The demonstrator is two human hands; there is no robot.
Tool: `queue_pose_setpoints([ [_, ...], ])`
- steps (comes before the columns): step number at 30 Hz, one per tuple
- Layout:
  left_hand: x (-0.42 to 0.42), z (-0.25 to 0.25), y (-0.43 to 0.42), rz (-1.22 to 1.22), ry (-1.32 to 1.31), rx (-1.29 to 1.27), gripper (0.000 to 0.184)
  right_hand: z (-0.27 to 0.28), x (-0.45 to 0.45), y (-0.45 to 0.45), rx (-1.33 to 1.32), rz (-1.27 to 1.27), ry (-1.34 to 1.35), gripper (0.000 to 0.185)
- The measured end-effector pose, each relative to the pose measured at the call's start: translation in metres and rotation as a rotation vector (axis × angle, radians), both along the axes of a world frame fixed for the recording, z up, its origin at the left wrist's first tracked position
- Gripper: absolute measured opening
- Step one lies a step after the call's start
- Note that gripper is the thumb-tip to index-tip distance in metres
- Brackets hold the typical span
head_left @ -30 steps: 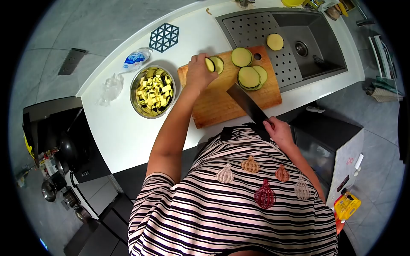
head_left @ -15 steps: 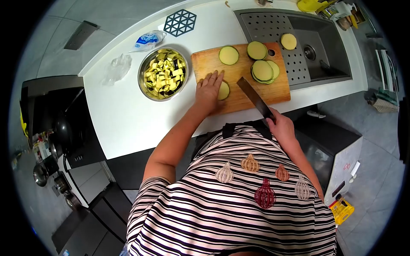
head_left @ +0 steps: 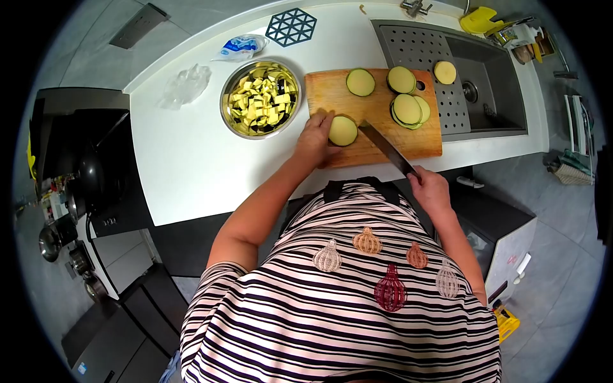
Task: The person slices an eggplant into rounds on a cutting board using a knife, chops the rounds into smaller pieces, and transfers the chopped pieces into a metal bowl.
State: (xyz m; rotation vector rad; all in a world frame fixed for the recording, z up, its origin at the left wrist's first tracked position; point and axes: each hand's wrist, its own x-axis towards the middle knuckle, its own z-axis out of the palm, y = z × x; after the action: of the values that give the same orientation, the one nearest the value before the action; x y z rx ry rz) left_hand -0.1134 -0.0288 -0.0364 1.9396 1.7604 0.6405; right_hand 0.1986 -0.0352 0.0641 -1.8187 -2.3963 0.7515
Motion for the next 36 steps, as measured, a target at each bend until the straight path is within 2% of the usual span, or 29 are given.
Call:
queue_pose_setpoints([
  [2, 0.002, 0.023, -0.003, 0.075, -0.011, 0.011, 0.068, 0.002, -0.005, 0.007, 0.074, 0.021, 0.027, 0.014],
  [3, -0.001, 0.017, -0.005, 0.075, -0.013, 0.012, 0.068, 0.004, -0.008, 0.012, 0.145, 0.037, 0.058, 0.014],
  [5, -0.008, -0.003, -0.010, -0.111, -0.055, 0.264, 0.047, 0.011, -0.022, 0.022, 0.149, 0.058, 0.032, 0.014],
  [6, -0.006, -0.007, -0.011, -0.111, -0.057, 0.266, 0.047, 0.013, -0.030, 0.027, 0.154, 0.115, 0.021, 0.015],
  [8, 0.000, -0.016, -0.009, -0.171, -0.009, 0.356, 0.033, 0.015, -0.045, 0.038, 0.162, 0.166, 0.002, 0.016],
  [10, 0.001, -0.011, -0.010, -0.162, -0.006, 0.341, 0.033, 0.015, -0.055, 0.046, 0.142, 0.300, -0.114, 0.016],
  [13, 0.000, -0.008, -0.011, -0.152, -0.015, 0.306, 0.034, 0.023, -0.064, 0.055, 0.139, 0.367, -0.171, 0.017],
  [20, 0.002, -0.005, -0.010, -0.136, -0.027, 0.285, 0.029, 0.028, -0.071, 0.065, 0.009, 0.398, -0.268, 0.016],
  [22, 0.000, 0.000, -0.009, -0.139, -0.035, 0.269, 0.029, 0.003, -0.069, 0.065, 0.043, 0.379, -0.167, 0.013],
  [25, 0.003, -0.002, -0.011, -0.142, -0.041, 0.236, 0.029, -0.026, -0.080, 0.067, -0.055, 0.299, -0.157, 0.013],
  [27, 0.002, -0.003, -0.008, -0.135, -0.027, 0.228, 0.028, -0.037, -0.079, 0.066, -0.016, 0.308, -0.122, 0.013],
  [29, 0.003, -0.001, -0.012, -0.113, -0.048, 0.309, 0.027, -0.043, -0.075, 0.062, 0.011, 0.318, -0.085, 0.012],
  [32, 0.002, -0.013, -0.015, -0.118, -0.028, 0.333, 0.024, -0.039, -0.072, 0.066, 0.077, 0.332, 0.031, 0.013],
  [34, 0.003, -0.012, -0.020, -0.105, -0.046, 0.347, 0.022, -0.015, -0.076, 0.063, 0.071, 0.336, 0.136, 0.013],
  [36, 0.004, -0.013, -0.021, -0.103, -0.073, 0.371, 0.020, 0.001, -0.080, 0.058, 0.043, 0.352, 0.052, 0.013],
])
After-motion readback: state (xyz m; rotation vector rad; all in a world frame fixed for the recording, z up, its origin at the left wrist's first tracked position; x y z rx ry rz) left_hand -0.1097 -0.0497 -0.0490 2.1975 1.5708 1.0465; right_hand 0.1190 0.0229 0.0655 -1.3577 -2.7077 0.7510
